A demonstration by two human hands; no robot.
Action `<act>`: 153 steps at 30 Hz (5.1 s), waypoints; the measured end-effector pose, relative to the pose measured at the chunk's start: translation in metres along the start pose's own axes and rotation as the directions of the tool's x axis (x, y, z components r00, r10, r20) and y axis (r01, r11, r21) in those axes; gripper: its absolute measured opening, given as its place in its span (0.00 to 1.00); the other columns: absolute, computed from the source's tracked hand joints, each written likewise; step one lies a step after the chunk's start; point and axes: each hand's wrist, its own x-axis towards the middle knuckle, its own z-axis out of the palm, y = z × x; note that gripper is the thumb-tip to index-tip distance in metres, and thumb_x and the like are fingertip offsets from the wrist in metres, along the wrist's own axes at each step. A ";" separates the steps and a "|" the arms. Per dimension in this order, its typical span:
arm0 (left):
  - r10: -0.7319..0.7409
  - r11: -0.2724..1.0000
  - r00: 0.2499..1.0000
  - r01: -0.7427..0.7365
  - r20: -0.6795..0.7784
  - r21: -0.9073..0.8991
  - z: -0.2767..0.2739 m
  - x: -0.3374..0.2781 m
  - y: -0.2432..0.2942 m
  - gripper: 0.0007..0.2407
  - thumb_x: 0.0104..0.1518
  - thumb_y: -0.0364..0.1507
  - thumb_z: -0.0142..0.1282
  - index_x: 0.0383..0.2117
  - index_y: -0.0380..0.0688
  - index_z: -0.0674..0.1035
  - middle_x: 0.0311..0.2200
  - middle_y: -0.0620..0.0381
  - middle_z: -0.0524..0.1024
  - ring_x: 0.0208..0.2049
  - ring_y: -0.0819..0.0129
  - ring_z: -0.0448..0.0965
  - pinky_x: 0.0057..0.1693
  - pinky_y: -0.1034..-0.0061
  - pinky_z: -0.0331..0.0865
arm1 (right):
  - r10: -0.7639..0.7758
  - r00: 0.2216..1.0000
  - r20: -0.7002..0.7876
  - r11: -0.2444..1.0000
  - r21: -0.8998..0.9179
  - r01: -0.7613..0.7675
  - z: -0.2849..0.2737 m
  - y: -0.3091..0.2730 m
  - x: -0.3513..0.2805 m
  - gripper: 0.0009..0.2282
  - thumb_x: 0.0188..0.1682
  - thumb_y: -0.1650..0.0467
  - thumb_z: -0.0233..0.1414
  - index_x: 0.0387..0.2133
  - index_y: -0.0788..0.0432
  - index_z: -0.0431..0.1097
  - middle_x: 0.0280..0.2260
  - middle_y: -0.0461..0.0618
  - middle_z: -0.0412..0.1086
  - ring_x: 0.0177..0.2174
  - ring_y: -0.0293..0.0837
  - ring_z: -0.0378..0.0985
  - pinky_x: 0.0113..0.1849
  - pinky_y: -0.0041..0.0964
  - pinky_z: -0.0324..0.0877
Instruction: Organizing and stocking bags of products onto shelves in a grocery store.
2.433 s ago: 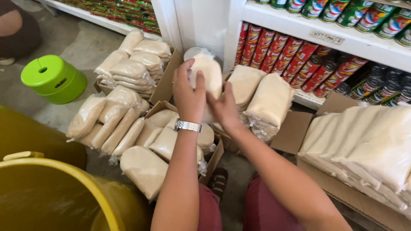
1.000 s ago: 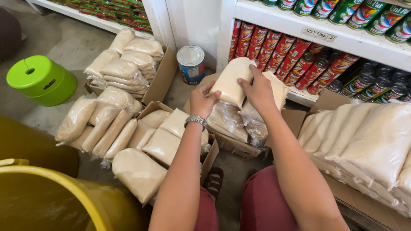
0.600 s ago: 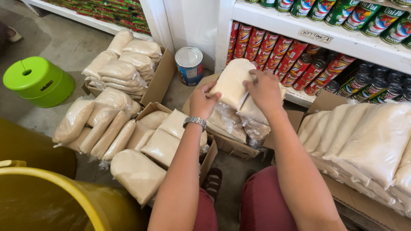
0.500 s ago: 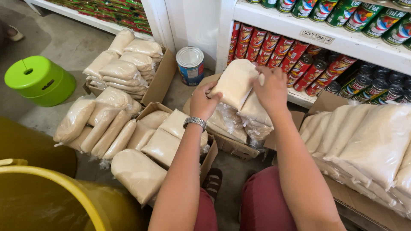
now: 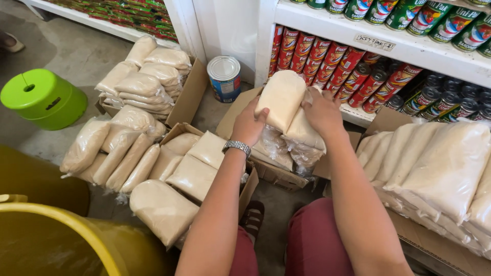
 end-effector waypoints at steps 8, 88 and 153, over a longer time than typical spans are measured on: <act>0.204 0.968 0.978 -0.195 -0.047 0.155 0.004 0.002 -0.004 0.31 0.54 0.42 0.62 0.63 0.43 0.67 0.54 0.37 0.71 0.54 0.41 0.73 0.57 0.57 0.68 | -0.287 0.894 -0.344 0.955 -0.032 0.294 -0.026 -0.041 -0.029 0.18 0.45 0.69 0.59 0.51 0.54 0.72 0.51 0.59 0.71 0.52 0.61 0.69 0.51 0.55 0.65; 0.514 0.805 0.624 -0.588 -0.589 0.080 -0.084 -0.056 0.104 0.15 0.62 0.21 0.51 0.55 0.46 0.75 0.53 0.52 0.76 0.55 0.54 0.76 0.63 0.65 0.70 | -0.587 0.633 0.505 0.713 0.693 0.108 0.141 -0.212 -0.125 0.39 0.33 0.59 0.67 0.58 0.64 0.63 0.55 0.58 0.70 0.56 0.50 0.71 0.58 0.40 0.63; 0.072 0.912 0.993 -0.106 0.098 0.397 -0.007 -0.026 0.077 0.41 0.35 0.49 0.73 0.61 0.47 0.72 0.66 0.41 0.58 0.66 0.40 0.56 0.63 0.47 0.57 | 0.065 0.976 -0.208 0.871 0.489 0.046 -0.007 0.048 -0.011 0.27 0.56 0.63 0.50 0.64 0.68 0.55 0.57 0.73 0.64 0.58 0.63 0.67 0.57 0.46 0.60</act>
